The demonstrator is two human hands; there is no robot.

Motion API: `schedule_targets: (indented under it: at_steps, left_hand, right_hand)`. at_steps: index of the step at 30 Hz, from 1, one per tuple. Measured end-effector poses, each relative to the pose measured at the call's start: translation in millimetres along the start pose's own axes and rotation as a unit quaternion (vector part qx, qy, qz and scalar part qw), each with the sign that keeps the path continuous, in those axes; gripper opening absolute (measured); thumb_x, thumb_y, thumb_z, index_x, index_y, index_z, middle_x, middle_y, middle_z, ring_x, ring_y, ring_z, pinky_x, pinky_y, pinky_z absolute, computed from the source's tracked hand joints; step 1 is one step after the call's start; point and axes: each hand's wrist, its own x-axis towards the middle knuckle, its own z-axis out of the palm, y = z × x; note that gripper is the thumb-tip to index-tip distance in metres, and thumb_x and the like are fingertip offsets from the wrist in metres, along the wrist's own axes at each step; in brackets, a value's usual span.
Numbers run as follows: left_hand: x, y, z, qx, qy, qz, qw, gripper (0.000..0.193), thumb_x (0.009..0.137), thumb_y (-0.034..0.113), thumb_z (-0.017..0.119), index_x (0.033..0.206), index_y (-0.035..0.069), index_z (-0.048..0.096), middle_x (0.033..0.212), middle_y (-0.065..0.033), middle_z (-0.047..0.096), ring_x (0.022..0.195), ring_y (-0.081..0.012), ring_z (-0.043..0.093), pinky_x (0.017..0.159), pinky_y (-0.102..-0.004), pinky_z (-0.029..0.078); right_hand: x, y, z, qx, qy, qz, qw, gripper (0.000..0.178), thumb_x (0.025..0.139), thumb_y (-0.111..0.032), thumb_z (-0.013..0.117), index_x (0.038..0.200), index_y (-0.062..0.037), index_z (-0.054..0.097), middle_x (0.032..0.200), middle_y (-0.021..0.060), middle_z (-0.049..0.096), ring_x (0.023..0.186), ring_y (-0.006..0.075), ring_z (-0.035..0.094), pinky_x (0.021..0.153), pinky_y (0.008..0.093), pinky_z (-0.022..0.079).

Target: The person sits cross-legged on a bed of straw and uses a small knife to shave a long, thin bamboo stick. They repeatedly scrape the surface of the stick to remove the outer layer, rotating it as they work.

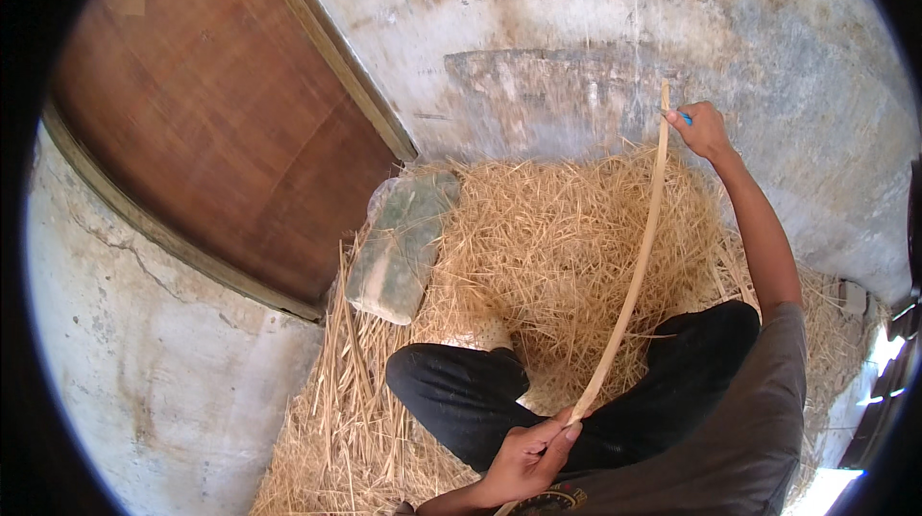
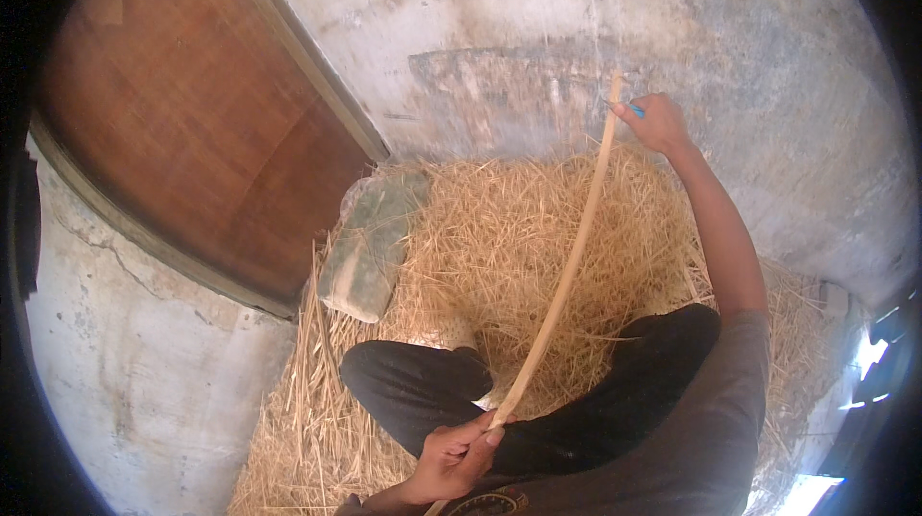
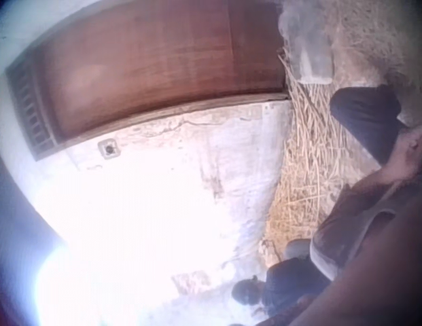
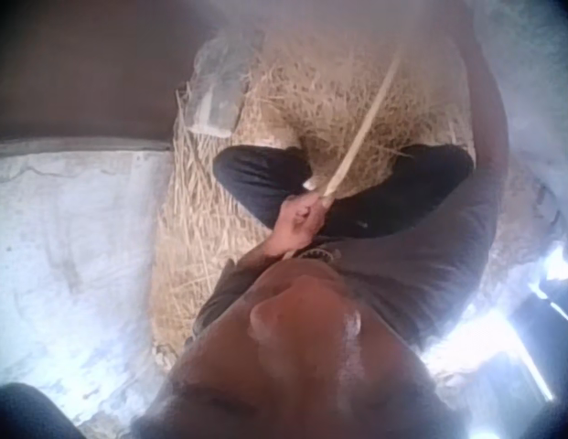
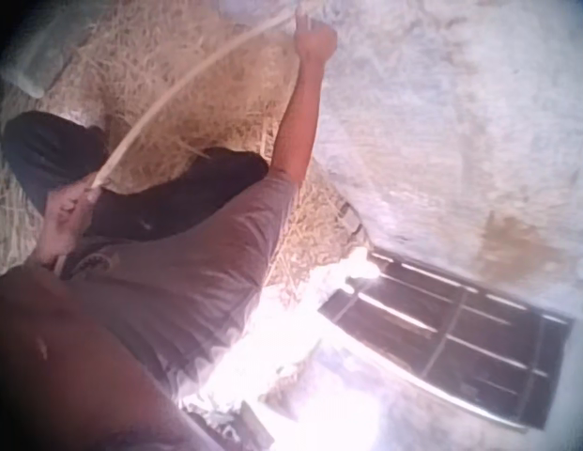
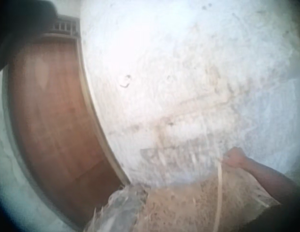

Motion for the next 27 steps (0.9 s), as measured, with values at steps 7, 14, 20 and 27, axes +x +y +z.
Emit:
schedule_targets:
  at_steps: [7, 14, 20, 27]
  left_hand:
    - [-18.4, -17.6, -0.6, 0.072, -0.002, -0.007, 0.997, 0.029, 0.096, 0.013, 0.052, 0.122, 0.002, 0.058, 0.062, 0.0040, 0.047, 0.053, -0.0024, 0.039, 0.047, -0.0203, 0.032]
    - [7.1, -17.7, -9.7, -0.056, 0.024, -0.048, 0.997, 0.032, 0.098, 0.010, 0.048, 0.128, 0.004, 0.053, 0.057, 0.0072, 0.038, 0.049, 0.0000, 0.035, 0.044, -0.0183, 0.028]
    - [14.6, -14.8, -2.3, -0.048, 0.027, -0.053, 0.997, 0.031, 0.097, 0.011, 0.049, 0.127, 0.004, 0.054, 0.056, 0.0071, 0.038, 0.047, -0.0001, 0.036, 0.043, -0.0183, 0.028]
    - [38.1, -7.7, -24.6, -0.048, 0.134, -0.059, 0.988, 0.030, 0.098, 0.013, 0.047, 0.125, 0.003, 0.055, 0.052, 0.0065, 0.039, 0.042, -0.0002, 0.035, 0.039, -0.0181, 0.028]
  right_hand:
    - [-9.5, 147.8, 35.2, 0.076, 0.165, 0.283, 0.942, 0.086, 0.086, -0.072, 0.033, 0.061, 0.0062, 0.058, 0.060, 0.0254, 0.057, 0.062, 0.0398, 0.058, 0.065, 0.0475, 0.044]
    - [-63.5, 29.5, 28.7, 0.390, 0.049, 0.307, 0.866, 0.061, 0.090, -0.062, 0.040, 0.067, -0.0076, 0.054, 0.046, -0.0012, 0.035, 0.038, 0.0105, 0.032, 0.040, 0.0259, 0.027]
    - [-48.8, -56.9, -42.2, 0.514, 0.027, 0.254, 0.819, 0.048, 0.089, -0.053, 0.054, 0.073, -0.0074, 0.056, 0.050, -0.0046, 0.037, 0.041, 0.0069, 0.031, 0.040, 0.0245, 0.024]
    - [-137.1, -162.5, -22.3, 0.255, -0.167, -0.045, 0.951, 0.057, 0.077, -0.064, 0.059, 0.064, -0.0082, 0.062, 0.053, 0.0028, 0.051, 0.046, 0.0202, 0.050, 0.047, 0.0364, 0.040]
